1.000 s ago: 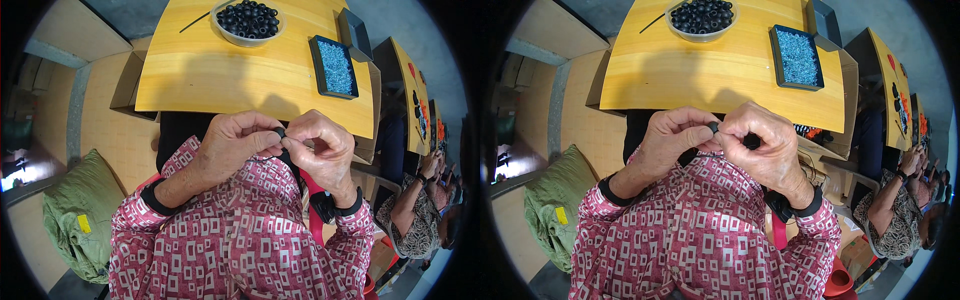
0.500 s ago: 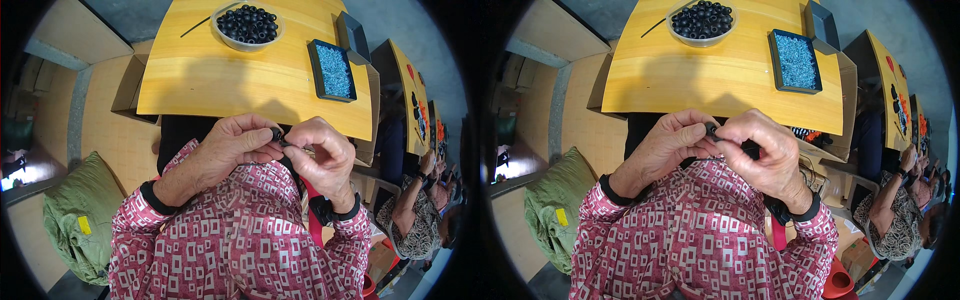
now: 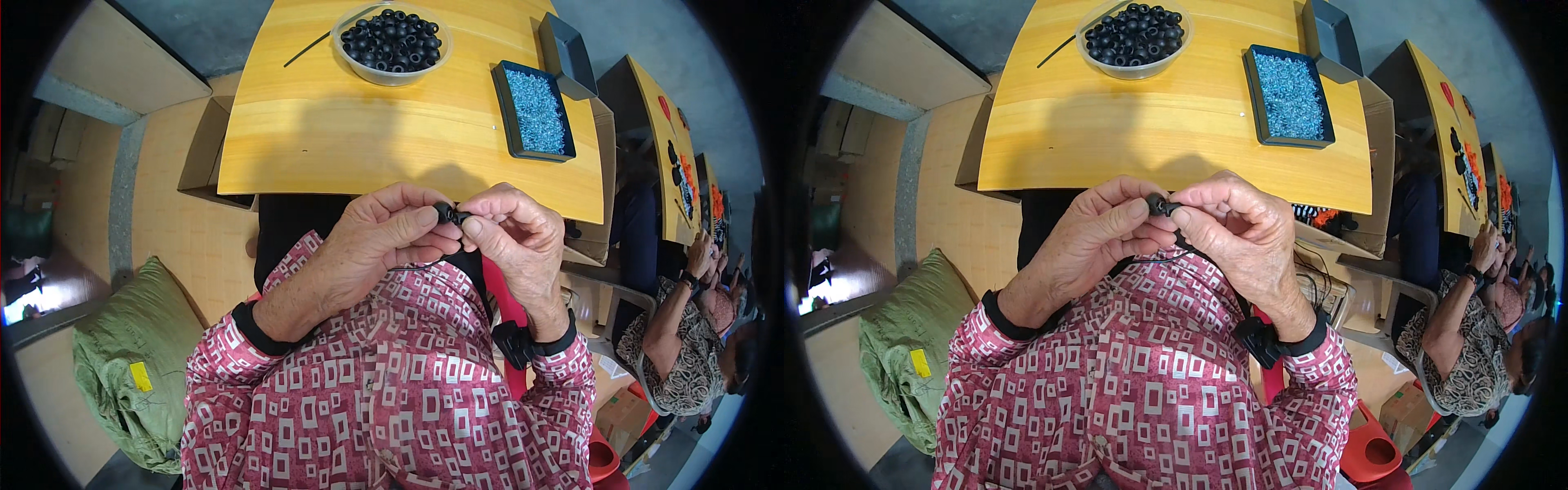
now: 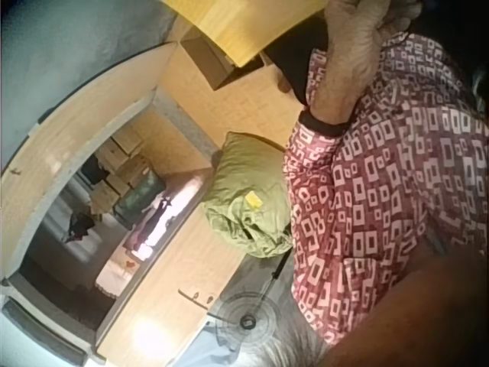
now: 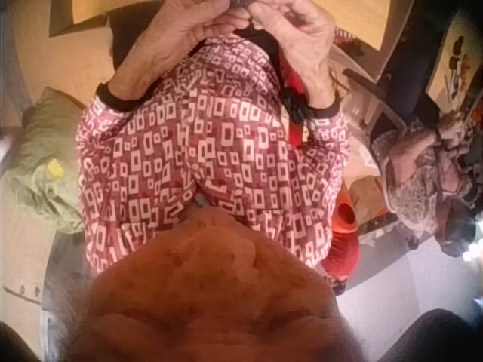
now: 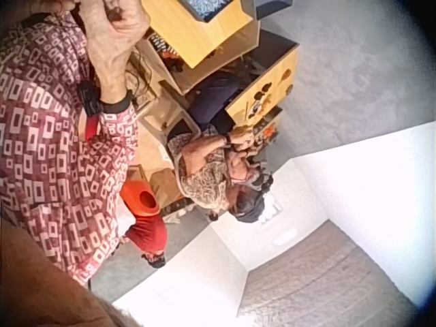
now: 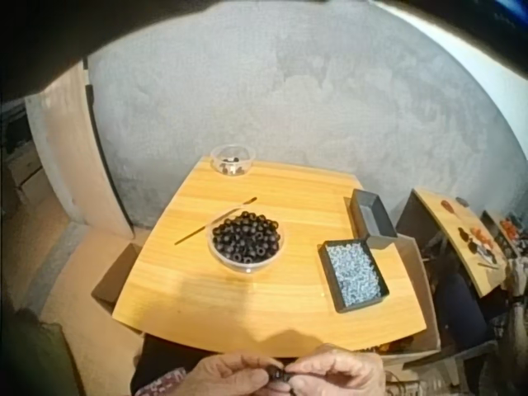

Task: The person assembles plastic components by hand, picking up black caps and small inserts from the table and pressing the inserts into the caps.

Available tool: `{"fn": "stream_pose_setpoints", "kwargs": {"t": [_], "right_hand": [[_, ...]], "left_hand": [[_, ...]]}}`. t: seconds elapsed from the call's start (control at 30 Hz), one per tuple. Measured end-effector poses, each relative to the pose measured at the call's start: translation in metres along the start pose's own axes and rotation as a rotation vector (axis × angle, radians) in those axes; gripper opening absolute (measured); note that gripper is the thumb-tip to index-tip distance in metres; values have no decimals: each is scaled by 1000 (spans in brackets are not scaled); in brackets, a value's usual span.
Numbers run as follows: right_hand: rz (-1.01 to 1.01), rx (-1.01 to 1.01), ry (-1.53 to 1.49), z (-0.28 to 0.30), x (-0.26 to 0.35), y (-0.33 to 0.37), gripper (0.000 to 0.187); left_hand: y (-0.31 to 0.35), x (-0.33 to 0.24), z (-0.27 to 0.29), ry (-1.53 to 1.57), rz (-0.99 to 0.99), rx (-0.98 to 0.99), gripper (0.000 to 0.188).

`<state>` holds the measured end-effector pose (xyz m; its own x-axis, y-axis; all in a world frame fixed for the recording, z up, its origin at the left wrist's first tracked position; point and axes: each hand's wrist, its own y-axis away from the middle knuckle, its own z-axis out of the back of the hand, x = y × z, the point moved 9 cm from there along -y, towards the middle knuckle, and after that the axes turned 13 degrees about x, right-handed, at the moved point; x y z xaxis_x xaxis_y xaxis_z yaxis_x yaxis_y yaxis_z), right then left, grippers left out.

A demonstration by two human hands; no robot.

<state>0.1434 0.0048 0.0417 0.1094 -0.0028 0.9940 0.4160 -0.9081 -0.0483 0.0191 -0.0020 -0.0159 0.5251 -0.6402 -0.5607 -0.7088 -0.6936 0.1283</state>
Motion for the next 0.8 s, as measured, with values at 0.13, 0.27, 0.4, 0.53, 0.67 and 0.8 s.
{"fn": "stream_pose_setpoints", "kwargs": {"t": [0.13, 0.27, 0.4, 0.53, 0.67, 0.8], "right_hand": [[-38, -16, -73, 4, -9, 2, 14], [-30, -14, -111, -2, -4, -2, 14], [-1, -54, -78, -5, 13, -9, 16], [69, -52, 88, -9, 32, -14, 19], [111, -44, 203, -16, 42, -19, 20], [148, -27, 172, -25, 46, -26, 19]], "left_hand": [[-2, 2, -5, -45, -5, -9, 23], [2, -10, -9, -96, -42, -4, 23], [5, -26, -10, -110, -66, -15, 21], [10, -30, -7, -44, -71, -44, 19], [16, -35, -5, -35, -71, -50, 17], [22, -45, -5, -35, -67, -68, 16]]}}
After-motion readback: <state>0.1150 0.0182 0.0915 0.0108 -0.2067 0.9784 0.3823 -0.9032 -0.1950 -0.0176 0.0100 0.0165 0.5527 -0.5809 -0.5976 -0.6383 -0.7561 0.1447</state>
